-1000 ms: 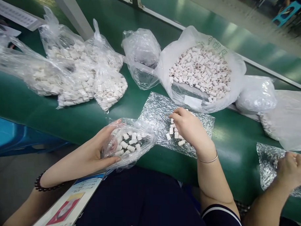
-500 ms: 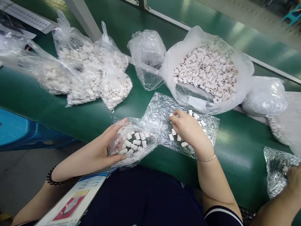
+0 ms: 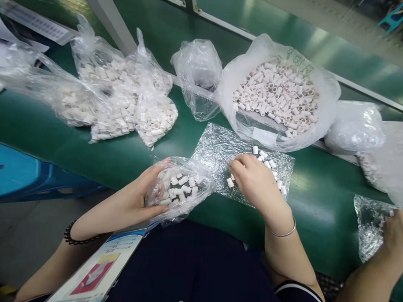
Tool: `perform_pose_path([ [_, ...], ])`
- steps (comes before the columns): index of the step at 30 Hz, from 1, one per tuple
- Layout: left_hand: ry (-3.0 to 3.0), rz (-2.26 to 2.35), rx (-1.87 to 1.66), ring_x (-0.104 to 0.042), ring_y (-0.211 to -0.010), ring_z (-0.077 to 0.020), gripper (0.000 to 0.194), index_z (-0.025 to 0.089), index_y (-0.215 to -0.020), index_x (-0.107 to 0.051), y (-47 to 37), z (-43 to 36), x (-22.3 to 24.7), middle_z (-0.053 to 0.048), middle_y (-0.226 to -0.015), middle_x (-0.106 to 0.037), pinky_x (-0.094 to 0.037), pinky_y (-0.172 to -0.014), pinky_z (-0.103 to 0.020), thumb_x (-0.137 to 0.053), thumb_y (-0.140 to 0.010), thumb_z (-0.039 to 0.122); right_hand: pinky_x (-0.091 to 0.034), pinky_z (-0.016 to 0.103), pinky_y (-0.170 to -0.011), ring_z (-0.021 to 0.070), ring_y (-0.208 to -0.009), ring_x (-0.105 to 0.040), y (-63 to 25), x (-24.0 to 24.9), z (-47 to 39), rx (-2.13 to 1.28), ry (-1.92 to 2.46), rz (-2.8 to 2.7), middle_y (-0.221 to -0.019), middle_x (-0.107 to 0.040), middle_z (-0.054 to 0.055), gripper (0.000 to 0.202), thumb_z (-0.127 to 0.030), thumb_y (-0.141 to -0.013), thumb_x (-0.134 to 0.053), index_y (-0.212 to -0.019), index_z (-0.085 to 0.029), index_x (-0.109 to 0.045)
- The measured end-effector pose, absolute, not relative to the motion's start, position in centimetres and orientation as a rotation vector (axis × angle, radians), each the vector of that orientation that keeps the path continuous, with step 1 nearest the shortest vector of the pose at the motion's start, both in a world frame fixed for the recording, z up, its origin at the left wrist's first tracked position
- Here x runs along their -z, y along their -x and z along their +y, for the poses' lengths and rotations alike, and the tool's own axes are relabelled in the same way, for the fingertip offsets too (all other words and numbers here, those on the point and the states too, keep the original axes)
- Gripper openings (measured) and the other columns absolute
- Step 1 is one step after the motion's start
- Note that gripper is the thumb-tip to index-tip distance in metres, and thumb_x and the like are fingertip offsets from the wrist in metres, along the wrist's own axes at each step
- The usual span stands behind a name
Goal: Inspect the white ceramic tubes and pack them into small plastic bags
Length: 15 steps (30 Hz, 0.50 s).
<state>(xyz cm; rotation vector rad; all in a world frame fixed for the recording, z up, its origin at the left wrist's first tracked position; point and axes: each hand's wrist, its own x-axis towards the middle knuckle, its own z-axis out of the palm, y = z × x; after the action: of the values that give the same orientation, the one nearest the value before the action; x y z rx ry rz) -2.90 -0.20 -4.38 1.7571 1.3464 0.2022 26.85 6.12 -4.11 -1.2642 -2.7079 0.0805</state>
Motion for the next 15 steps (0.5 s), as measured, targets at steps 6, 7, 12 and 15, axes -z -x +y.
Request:
perform_pose_path([
  [6, -1.804, 1.312, -0.246, -0.018, -0.147, -0.0351, 0.089, 0.029, -0.155, -0.003, 2.6, 0.2, 4.3, -0.005, -0.163, -0.011, -0.029, -0.117, -0.05, -0.058, -0.086, 0.046, -0.045, 0.028, -0.058, 0.0192, -0.079, -0.063, -27.0, 6.4, 5.6, -0.133, 1.36, -3.107, -0.11, -0.063, 0.01, 0.022, -0.022, -0.086, -0.063, -0.108, -0.021, -0.064],
  [7, -1.806, 1.311, -0.242, -0.017, -0.148, -0.0345, 0.09, 0.029, -0.155, -0.003, 2.6, 0.2, 4.3, -0.005, -0.163, -0.011, -0.028, -0.118, -0.05, -0.058, -0.086, 0.047, -0.044, 0.028, -0.057, 0.019, -0.079, -0.063, -26.7, 6.6, 5.7, -0.137, 1.364, -3.121, -0.108, -0.063, 0.009, 0.02, -0.02, -0.086, -0.062, -0.106, -0.02, -0.065],
  [12, -1.8, 1.316, -0.223, -0.013, -0.149, -0.0314, 0.088, 0.026, -0.154, -0.004, 2.6, 0.2, 4.2, -0.006, -0.163, -0.009, -0.025, -0.12, -0.046, -0.058, -0.086, 0.046, -0.045, 0.03, -0.061, 0.0197, -0.079, -0.061, -26.8, 6.8, 6.5, -0.26, 1.346, -3.117, -0.104, -0.062, 0.009, 0.014, -0.016, -0.087, -0.058, -0.099, -0.019, -0.066],
  [15, -1.797, 1.308, -0.235, -0.014, -0.149, -0.0308, 0.088, 0.025, -0.154, -0.005, 2.5, 0.1, 4.2, -0.006, -0.163, -0.011, -0.026, -0.12, -0.044, -0.058, -0.086, 0.045, -0.049, 0.032, -0.066, 0.0211, -0.086, -0.06, -27.0, 5.2, 6.3, -0.264, 1.282, -2.994, -0.11, -0.061, 0.011, 0.017, -0.018, -0.09, -0.056, -0.105, -0.019, -0.063],
])
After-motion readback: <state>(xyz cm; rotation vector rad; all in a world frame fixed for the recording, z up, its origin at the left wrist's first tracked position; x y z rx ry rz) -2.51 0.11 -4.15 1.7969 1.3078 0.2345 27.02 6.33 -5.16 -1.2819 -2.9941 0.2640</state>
